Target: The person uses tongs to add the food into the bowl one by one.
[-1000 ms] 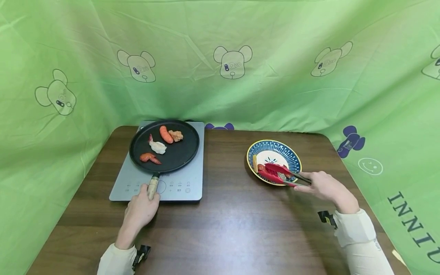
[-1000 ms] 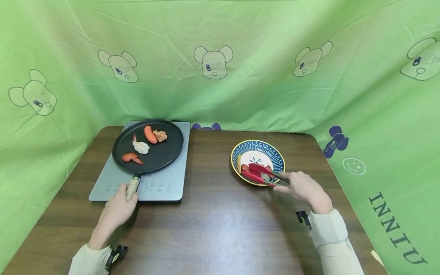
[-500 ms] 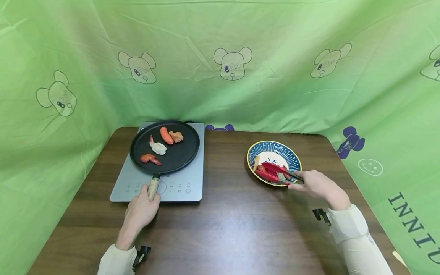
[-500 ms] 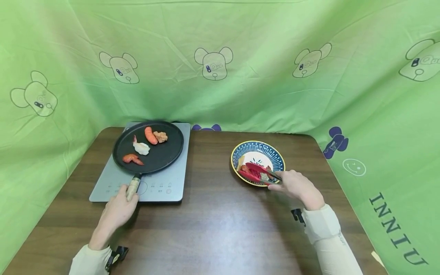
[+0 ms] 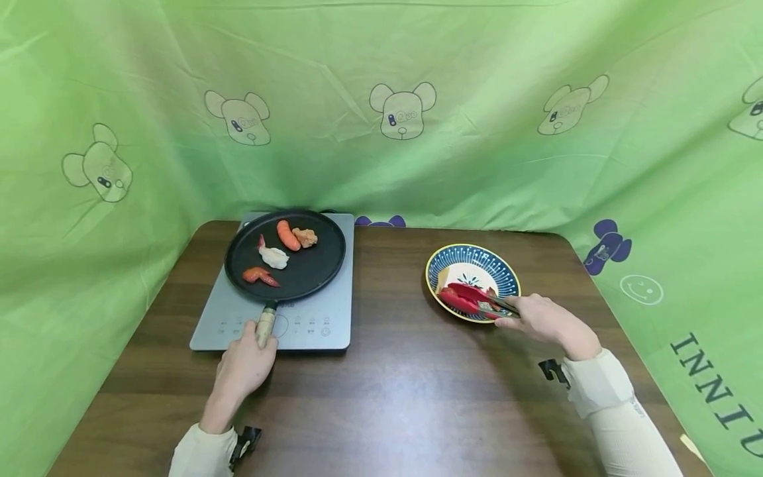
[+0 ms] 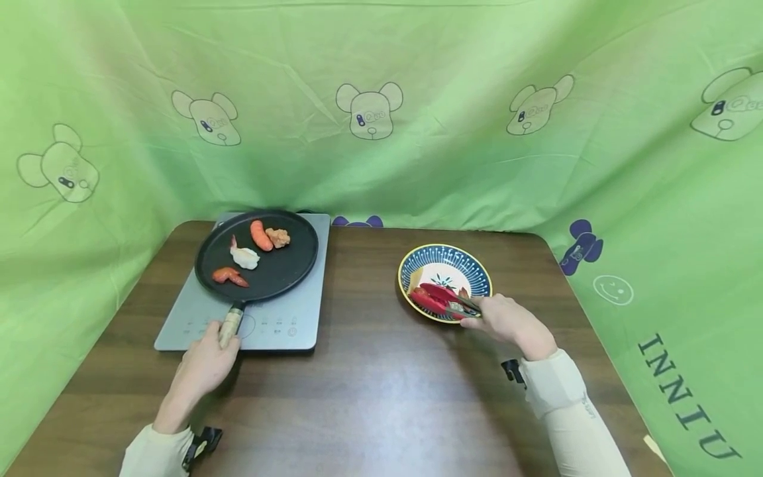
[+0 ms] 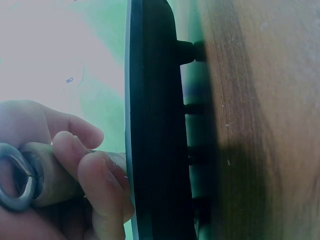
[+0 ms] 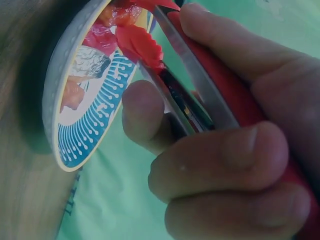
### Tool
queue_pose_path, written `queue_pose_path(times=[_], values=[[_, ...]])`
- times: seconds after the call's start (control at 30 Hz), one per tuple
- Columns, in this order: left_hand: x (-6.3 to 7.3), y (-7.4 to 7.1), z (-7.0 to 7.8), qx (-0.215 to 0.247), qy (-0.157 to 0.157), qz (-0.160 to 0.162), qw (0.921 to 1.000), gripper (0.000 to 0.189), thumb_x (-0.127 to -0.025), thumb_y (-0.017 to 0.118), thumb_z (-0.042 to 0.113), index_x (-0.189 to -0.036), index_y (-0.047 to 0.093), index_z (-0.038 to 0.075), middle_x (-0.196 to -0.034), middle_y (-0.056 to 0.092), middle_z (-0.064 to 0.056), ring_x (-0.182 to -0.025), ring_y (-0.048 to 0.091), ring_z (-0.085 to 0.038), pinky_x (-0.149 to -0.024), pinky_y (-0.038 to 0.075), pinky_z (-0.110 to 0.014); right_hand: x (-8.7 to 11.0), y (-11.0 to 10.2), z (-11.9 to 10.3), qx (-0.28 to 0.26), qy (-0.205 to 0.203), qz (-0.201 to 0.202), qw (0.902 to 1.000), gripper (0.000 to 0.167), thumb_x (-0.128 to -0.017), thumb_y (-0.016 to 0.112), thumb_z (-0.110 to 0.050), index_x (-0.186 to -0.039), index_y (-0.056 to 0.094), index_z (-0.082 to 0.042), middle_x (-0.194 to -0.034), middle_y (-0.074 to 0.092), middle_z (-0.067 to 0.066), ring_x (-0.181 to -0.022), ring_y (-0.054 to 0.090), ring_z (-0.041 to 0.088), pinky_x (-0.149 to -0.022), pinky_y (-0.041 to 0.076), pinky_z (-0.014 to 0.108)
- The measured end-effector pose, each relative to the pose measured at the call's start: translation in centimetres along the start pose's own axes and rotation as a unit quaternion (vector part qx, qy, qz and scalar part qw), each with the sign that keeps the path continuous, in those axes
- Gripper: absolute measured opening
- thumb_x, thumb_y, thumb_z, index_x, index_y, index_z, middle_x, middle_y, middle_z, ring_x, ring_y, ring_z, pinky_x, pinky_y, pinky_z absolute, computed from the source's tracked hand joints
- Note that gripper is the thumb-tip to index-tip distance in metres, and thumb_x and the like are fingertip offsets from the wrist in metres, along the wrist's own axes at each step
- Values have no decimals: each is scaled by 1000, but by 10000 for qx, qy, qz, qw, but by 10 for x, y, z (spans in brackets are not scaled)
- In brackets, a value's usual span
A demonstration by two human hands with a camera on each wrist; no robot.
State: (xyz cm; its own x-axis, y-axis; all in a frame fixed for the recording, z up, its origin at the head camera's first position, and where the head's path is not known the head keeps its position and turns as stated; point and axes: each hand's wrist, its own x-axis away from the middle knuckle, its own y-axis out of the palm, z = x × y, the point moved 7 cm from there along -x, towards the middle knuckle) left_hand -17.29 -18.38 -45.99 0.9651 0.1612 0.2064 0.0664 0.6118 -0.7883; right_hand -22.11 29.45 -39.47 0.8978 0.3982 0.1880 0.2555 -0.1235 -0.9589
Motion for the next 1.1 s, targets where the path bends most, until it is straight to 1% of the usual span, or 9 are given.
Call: queue_pose_path(times=[0.1,0.3,0.37,0.5,0.63,0.77,0.83,0.97,1.1], values=[[0,0,-1,-22,-1,25,10000,50,-92,43,31,-130,34,1,-73,50,-12,-54,47,-24,-46,35,-36,1,0,2,19,-81,74,9999,40,-88,64,-33,-109,61,1,-70,53,1,-64,52,17,-63,44,41],[0,0,1,20,5,42,10000,49,-91,43,30,-129,34,0,-71,49,-12,-53,47,-24,-45,35,-36,2,-2,9,-50,10,159,9999,48,-89,62,-37,-115,60,4,-78,59,5,-70,56,19,-68,46,45],[0,0,1,23,0,39,10000,49,-91,43,30,-129,34,0,-71,49,-12,-53,47,-24,-45,35,-36,3,-3,11,-77,63,222,9997,51,-89,62,-38,-117,60,4,-82,62,9,-73,59,23,-71,47,48],[0,0,0,24,7,53,10000,49,-91,43,30,-129,34,0,-71,48,-12,-53,46,-23,-45,35,-36,5,-5,16,-137,151,441,9988,57,-90,62,-39,-121,57,8,-97,64,23,-88,63,37,-79,45,53],[0,1,0,25,13,60,10000,48,-91,44,30,-128,35,0,-70,48,-11,-53,46,-23,-45,34,-36,8,-5,23,-262,299,579,9975,62,-90,61,-40,-124,54,11,-105,62,30,-93,62,41,-81,44,54],[0,0,0,11,11,60,10000,47,-91,44,30,-127,35,0,-70,48,-11,-53,47,-24,-45,35,-36,12,-4,30,-442,484,644,9958,64,-90,60,-42,-126,52,12,-108,61,31,-95,61,41,-82,44,55],[0,0,0,4,12,58,10000,47,-91,44,30,-127,35,0,-70,48,-12,-53,47,-24,-45,35,-36,12,-3,33,-532,551,704,9946,64,-91,59,-42,-126,51,11,-107,61,29,-94,61,38,-82,44,55],[0,0,0,-6,18,61,10000,47,-91,44,30,-127,35,0,-70,48,-12,-53,47,-24,-45,35,-36,12,-1,38,-707,567,863,9921,61,-93,56,-41,-127,51,9,-98,64,20,-83,60,28,-79,45,52],[-1,1,-1,-10,4,69,10000,47,-91,44,30,-127,35,1,-70,48,-11,-53,47,-24,-45,35,-36,11,0,40,-833,532,1014,9899,57,-94,54,-39,-127,51,7,-97,65,19,-85,60,29,-81,44,53]])
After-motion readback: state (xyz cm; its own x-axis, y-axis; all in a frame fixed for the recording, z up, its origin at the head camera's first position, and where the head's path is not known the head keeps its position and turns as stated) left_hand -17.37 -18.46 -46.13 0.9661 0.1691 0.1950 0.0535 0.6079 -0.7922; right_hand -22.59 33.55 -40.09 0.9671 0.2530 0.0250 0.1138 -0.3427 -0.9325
